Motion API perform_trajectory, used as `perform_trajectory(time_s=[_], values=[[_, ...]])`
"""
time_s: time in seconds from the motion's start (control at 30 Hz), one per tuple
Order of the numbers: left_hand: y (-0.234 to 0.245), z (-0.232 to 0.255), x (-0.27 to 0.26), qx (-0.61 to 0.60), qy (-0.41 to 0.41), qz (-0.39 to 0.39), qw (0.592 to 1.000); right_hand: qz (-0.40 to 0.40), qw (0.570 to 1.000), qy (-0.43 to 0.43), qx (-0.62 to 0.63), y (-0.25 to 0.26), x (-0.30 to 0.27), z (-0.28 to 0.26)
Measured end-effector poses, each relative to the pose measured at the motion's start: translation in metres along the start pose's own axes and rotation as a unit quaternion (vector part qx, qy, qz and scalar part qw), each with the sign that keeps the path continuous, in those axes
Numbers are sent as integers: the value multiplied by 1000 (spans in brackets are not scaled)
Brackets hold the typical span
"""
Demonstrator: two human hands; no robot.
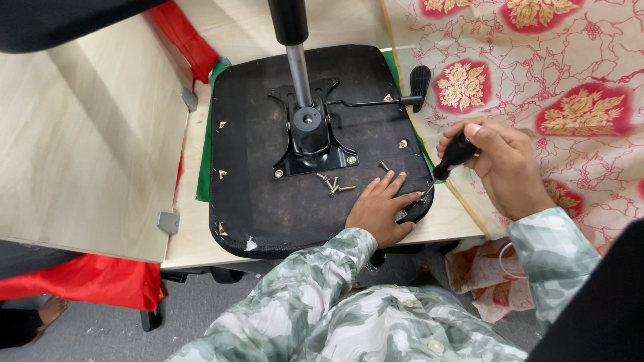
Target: The person uses a screwdriver to tighten screws into the underside of an overturned office chair seat. They work on multiple screw holes around the seat base, securing the seat to the chair mechanism.
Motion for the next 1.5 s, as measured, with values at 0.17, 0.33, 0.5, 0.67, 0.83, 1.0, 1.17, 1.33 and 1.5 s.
perform_trajectory(time_s=[0.17,0.33,0.5,0.67,0.83,1.0,1.17,1.33,1.5], values=[[-1,0,0,-3,-2,6,1000,13,994,-3,-107,10,5,-4],[-1,0,0,-5,-2,7,1000,45,987,29,-153,15,10,6],[0,0,0,-8,7,5,1000,-6,986,94,-138,5,15,5],[1,1,1,-10,9,5,1000,-33,991,33,-125,-4,15,0],[3,2,-1,-13,3,12,1000,-30,999,-36,-2,-17,11,0],[4,2,-1,-8,14,11,1000,-21,996,-7,-92,-16,13,14],[5,5,-1,-20,46,-2,999,-23,998,12,-53,-7,23,26],[4,14,-3,-4,92,-11,996,-61,997,-1,54,-5,29,27],[3,17,-3,-5,111,-19,994,-82,985,-61,142,-4,24,29]])
Point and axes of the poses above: each hand's wrist, its own x-axis towards the middle knuckle, its own y-axis out of the back of the hand, z = x × y, the point moved 7 cm from there along x, towards the middle knuckle, and after that the axes turned 6 degrees about y, right-handed, at the moved point
